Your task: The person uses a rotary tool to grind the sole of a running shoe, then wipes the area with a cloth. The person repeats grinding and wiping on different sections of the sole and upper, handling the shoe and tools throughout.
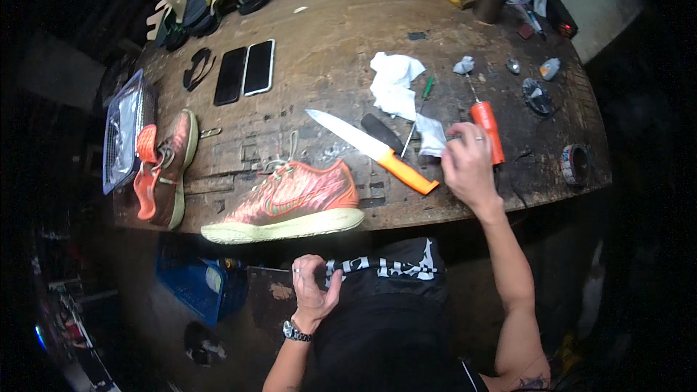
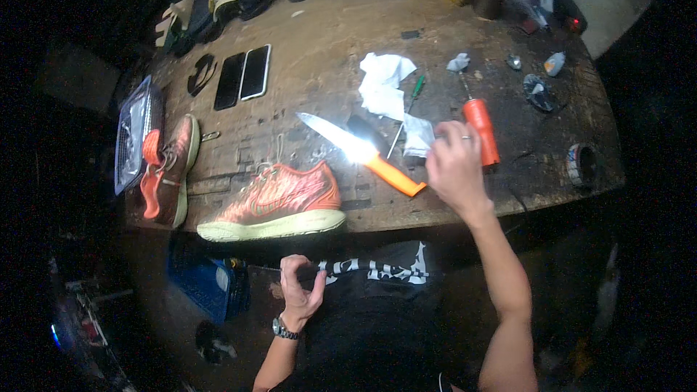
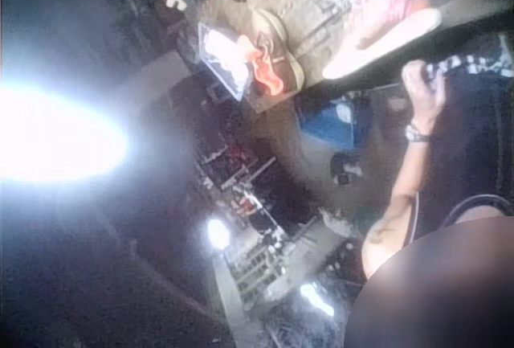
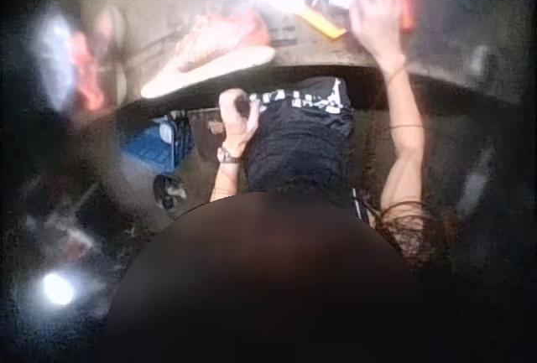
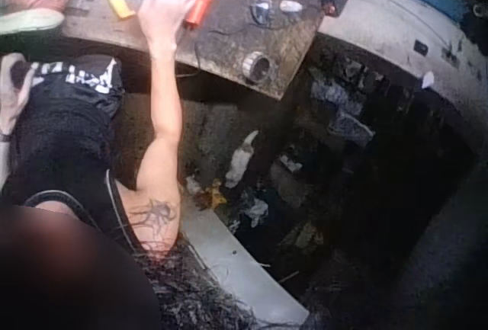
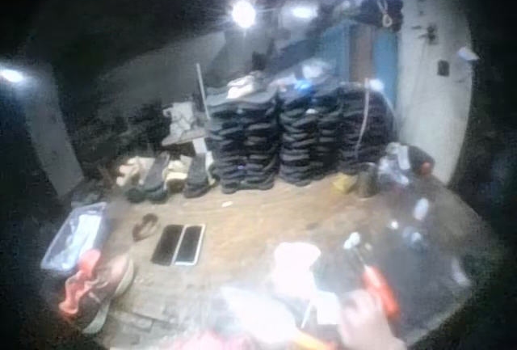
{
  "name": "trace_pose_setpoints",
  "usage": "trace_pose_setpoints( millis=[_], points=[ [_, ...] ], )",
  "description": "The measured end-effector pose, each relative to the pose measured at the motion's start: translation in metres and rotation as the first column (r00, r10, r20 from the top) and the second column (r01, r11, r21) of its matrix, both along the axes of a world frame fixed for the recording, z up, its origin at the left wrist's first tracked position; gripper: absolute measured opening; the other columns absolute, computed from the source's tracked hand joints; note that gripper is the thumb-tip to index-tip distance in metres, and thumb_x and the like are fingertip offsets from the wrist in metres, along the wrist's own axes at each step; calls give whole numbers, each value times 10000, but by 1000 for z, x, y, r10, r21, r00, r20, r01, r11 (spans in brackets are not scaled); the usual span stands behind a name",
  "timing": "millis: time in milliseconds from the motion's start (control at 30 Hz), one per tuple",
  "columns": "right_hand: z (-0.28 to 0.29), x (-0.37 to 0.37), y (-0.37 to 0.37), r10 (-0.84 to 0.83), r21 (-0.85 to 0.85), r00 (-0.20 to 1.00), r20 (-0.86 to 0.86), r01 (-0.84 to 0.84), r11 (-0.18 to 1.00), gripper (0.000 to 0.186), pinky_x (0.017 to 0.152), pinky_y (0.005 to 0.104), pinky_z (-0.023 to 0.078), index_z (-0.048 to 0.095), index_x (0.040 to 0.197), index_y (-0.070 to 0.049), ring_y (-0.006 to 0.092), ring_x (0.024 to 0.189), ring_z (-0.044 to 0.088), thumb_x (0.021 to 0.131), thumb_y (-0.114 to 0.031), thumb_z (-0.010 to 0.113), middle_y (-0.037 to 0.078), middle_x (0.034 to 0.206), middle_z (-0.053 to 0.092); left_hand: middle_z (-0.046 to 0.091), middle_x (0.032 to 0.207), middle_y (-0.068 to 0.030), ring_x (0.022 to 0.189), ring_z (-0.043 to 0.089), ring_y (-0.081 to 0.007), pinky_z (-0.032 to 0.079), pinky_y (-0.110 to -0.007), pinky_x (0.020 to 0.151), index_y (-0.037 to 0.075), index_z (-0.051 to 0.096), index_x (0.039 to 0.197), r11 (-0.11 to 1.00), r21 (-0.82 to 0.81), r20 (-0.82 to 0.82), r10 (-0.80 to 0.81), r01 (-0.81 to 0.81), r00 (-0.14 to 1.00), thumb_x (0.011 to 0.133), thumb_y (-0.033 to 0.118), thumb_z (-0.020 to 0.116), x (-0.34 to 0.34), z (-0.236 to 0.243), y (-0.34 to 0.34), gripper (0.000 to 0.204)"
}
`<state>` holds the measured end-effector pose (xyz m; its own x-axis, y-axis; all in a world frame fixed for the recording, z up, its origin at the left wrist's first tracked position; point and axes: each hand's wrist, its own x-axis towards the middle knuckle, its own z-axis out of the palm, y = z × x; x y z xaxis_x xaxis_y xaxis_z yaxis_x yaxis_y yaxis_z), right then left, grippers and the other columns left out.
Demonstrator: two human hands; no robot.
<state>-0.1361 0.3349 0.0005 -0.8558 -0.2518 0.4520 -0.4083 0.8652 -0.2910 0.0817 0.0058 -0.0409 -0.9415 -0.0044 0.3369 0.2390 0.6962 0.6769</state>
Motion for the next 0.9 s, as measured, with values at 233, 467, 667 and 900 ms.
trace_pose_setpoints(
  millis=[233,467,667,900],
  points=[
    [33,44,76,211,-991,973,93,71,112,176,1118,500,496,575,763,-20,338,1232,644,907,-103,633,257,1334,661,629,1002,-148,923,598,-329,495,-435,837,43,519,1183,993,99,-162,76,-60,984,788,-60,759,-15,23,1,473],
    [52,93,202,-27,-995,997,73,71,-67,186,942,458,558,485,850,-128,188,829,601,933,-137,652,17,789,499,637,1019,-140,947,616,-309,503,-424,883,40,517,1220,989,116,-178,110,-90,978,818,-46,750,-33,32,0,473],
    [74,100,296,-659,-540,725,200,642,544,169,692,297,499,734,923,-52,101,780,626,889,-183,835,3,842,695,576,1170,-150,1084,568,-280,429,-426,1036,15,459,1324,977,204,-157,100,-67,983,871,-51,692,-37,24,-4,514],
    [64,45,345,-622,33,661,420,673,739,166,821,433,562,762,996,15,323,897,752,868,-91,750,211,913,759,579,1188,-141,1121,563,-268,410,-404,1076,-12,484,1326,977,156,-56,153,-143,987,940,-23,666,-33,25,-14,427]
  ],
)
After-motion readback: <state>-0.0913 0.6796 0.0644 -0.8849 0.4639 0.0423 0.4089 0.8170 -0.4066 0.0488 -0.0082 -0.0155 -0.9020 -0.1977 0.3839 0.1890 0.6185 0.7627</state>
